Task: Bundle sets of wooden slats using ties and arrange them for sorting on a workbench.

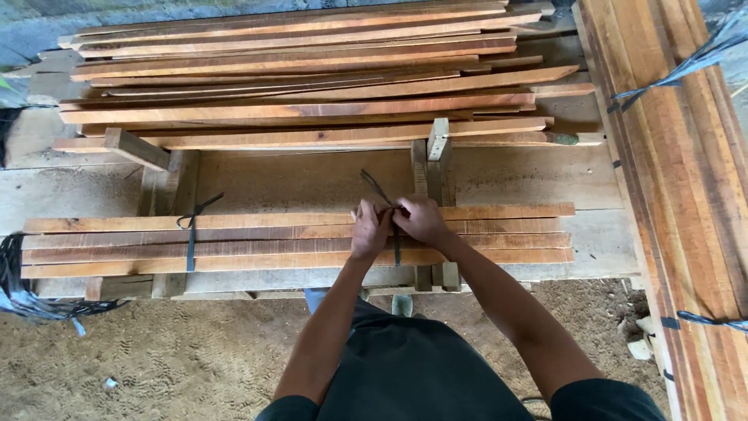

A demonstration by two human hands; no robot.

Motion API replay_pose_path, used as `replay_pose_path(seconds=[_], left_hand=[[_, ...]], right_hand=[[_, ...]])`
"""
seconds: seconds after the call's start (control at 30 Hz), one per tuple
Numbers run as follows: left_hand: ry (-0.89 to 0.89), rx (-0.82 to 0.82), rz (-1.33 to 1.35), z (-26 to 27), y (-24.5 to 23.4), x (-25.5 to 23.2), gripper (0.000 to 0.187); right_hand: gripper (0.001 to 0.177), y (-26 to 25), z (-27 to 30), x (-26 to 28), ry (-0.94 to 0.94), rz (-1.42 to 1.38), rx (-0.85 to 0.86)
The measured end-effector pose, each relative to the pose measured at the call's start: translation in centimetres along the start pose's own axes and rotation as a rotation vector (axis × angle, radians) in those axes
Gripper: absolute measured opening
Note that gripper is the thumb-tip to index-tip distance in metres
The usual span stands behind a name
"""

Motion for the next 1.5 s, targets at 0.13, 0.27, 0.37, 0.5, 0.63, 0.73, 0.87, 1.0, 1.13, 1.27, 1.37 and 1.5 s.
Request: replay_pose_path(seconds=[0.13,0.27,0.37,0.5,0.63,0.73,0.87,1.0,1.13,1.27,1.37,1.5], left_hand=[[-0.006,0.016,0.047,-0.2,-0.7,-2.0,0.035],[0.013,0.044,0.042,-0.3,-1.6,-2.9,0.038],[0.071,0.025,-0.012,-0.7,-1.5,-2.4,0.034],[0.221,-0.055,-0.108,-1.0,-1.0,-1.4,0.023],[0.333,-0.110,-0.228,-0.4,-0.9,-2.2,0.015],[0.414,-0.152,-0.303,0.3,-2.2,-4.7,0.015],[0.466,-0.178,-0.334,0.4,-2.5,-5.0,0.011],[0.549,-0.232,-0.421,0.6,-2.4,-6.3,0.019],[0.505,-0.242,-0.419,0.1,-1.7,-5.0,0.011],[0.456,-0.229,-0.423,0.1,-2.2,-5.8,0.014],[0.411,-0.218,-0.415,-0.3,-1.8,-5.3,0.015],[0.364,-0.152,-0.408,-0.5,-1.5,-5.1,0.016]], right_hand=[[0.032,3.9,-1.5,-4.6,0.097,-0.154,0.210],[0.022,1.9,-4.4,-4.5,0.318,-0.205,0.617],[0.019,2.8,-6.5,-6.1,0.462,-0.232,0.828],[0.016,2.5,-6.7,-5.8,0.526,-0.272,0.897],[0.016,3.5,-5.7,-7.2,0.487,-0.235,0.851],[0.023,5.0,-5.0,-8.6,0.558,-0.307,0.800],[0.024,7.8,-4.5,-11.5,0.579,-0.368,0.738],[0.028,12.0,-3.7,-15.7,0.608,-0.447,0.684],[0.032,8.8,-3.4,-12.7,0.597,-0.499,0.725],[0.028,4.5,-3.2,-8.3,0.559,-0.483,0.661],[0.020,3.8,-3.0,-7.9,0.537,-0.480,0.610],[0.016,2.3,-3.0,-6.9,0.419,-0.474,0.538]])
Point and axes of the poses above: each hand's wrist, its own z-axis away from the middle knuckle, its own y-axis out of the palm, x = y × z, the point moved 3 cm from there along -z, towards the middle knuckle, and after that the axes turned 7 degrees about z, right-handed, at the moved point
